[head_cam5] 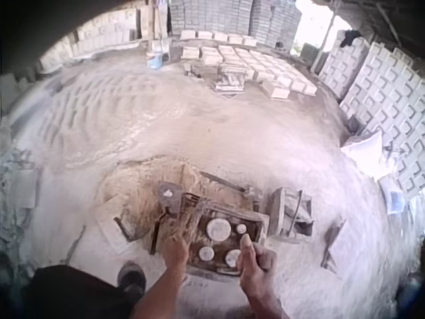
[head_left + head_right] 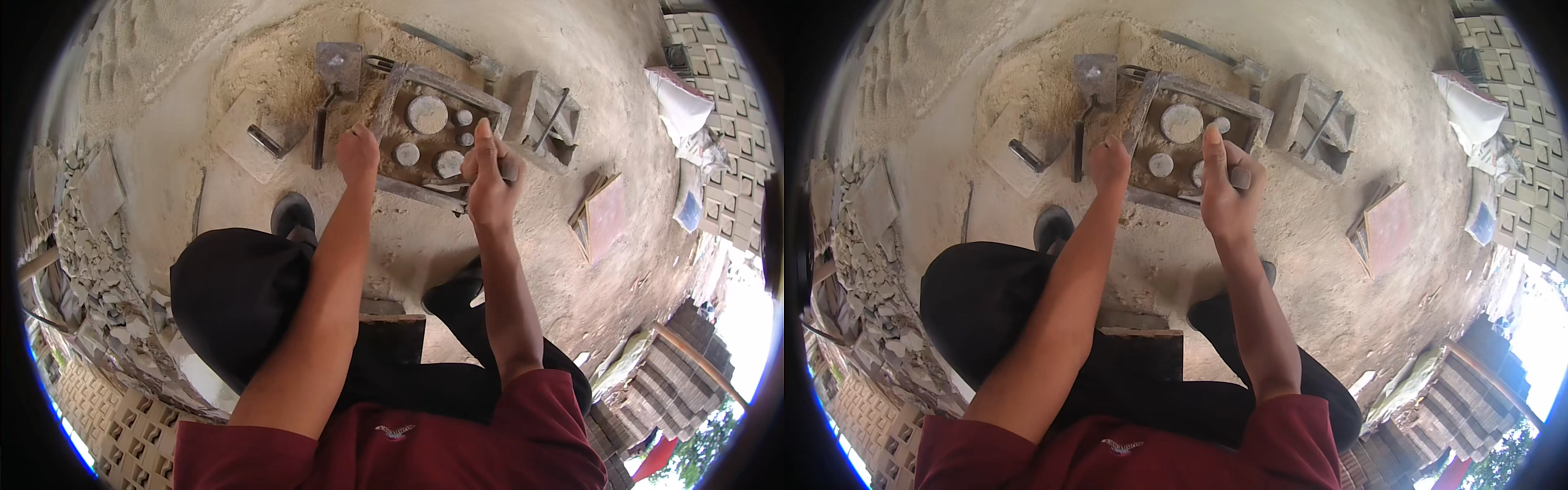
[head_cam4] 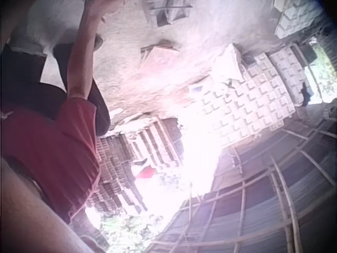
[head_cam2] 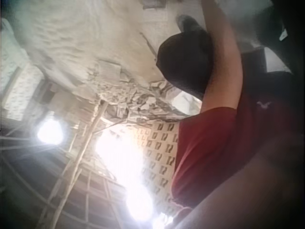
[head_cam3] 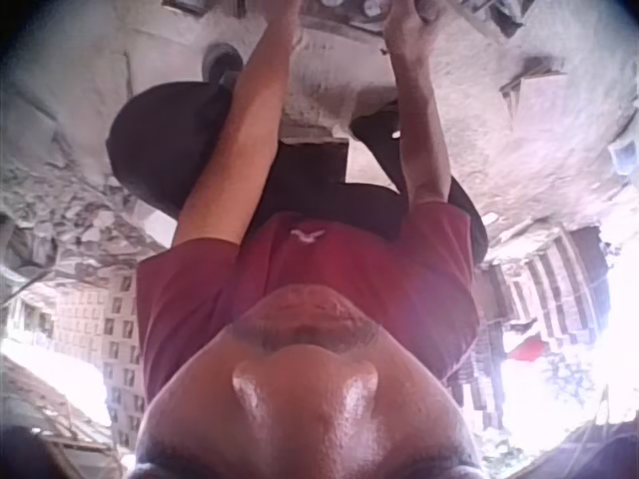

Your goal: The person cleans sand from a mold using a small brush and then taps the center of the mold with a wooden mallet.

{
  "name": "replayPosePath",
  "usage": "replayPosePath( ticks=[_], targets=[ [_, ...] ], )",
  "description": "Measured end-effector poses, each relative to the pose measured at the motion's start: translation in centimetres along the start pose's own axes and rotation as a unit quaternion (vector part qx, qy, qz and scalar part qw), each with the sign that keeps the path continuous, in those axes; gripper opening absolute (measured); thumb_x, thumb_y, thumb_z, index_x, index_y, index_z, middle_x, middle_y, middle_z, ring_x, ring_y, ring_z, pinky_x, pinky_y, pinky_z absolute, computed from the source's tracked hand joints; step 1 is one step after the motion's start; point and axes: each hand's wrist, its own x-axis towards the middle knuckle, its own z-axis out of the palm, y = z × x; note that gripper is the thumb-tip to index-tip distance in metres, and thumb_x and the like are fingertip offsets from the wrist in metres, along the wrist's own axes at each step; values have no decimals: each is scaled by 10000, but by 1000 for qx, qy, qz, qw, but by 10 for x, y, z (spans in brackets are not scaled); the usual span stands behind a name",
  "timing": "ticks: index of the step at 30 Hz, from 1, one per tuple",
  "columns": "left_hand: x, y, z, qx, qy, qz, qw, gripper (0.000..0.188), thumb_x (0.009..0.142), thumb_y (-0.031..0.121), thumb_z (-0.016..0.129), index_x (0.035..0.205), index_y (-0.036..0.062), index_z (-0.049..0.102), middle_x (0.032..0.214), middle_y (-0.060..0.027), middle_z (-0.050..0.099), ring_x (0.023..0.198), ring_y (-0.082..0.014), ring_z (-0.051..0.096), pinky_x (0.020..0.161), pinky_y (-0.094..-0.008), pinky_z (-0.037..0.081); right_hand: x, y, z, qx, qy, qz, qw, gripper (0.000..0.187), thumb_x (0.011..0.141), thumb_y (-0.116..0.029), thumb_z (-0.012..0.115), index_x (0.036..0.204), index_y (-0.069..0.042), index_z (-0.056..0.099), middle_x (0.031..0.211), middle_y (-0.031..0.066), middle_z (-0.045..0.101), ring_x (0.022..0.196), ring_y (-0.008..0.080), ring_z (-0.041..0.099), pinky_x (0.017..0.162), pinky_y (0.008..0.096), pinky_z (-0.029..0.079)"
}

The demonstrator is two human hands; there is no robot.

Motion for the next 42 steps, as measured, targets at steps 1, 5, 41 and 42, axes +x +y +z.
replayPosePath(
  ticks=[1,5,41,42],
  targets=[
    [8,-9,1,8,45,30,999,504,932,300,349,878,-100,651,909,-291,650,843,-450,624,750,-542,445,-2,0,5,7,0,0,1000,493,998,-267,500,543,-114,386,503,-53,331,455,43,266,423,238,206],
    [7,-7,16,-23,28,64,997,509,930,277,337,836,-130,628,912,-320,635,857,-475,607,770,-547,436,0,10,19,-34,18,-52,998,543,1014,-358,446,540,-99,391,497,-39,361,453,46,283,429,243,223],
    [16,-14,16,32,70,92,993,472,955,266,350,924,-105,640,969,-310,636,944,-466,603,823,-506,478,17,5,59,52,-57,-72,994,558,1019,-312,446,515,-95,345,456,-33,363,412,53,300,397,261,228],
    [13,-12,17,38,55,106,992,481,956,272,347,910,-104,644,968,-314,635,948,-469,598,827,-505,477,20,3,62,-1,-80,-67,995,565,1023,-295,438,505,-108,312,444,-33,350,392,55,286,387,264,212]
  ],
)
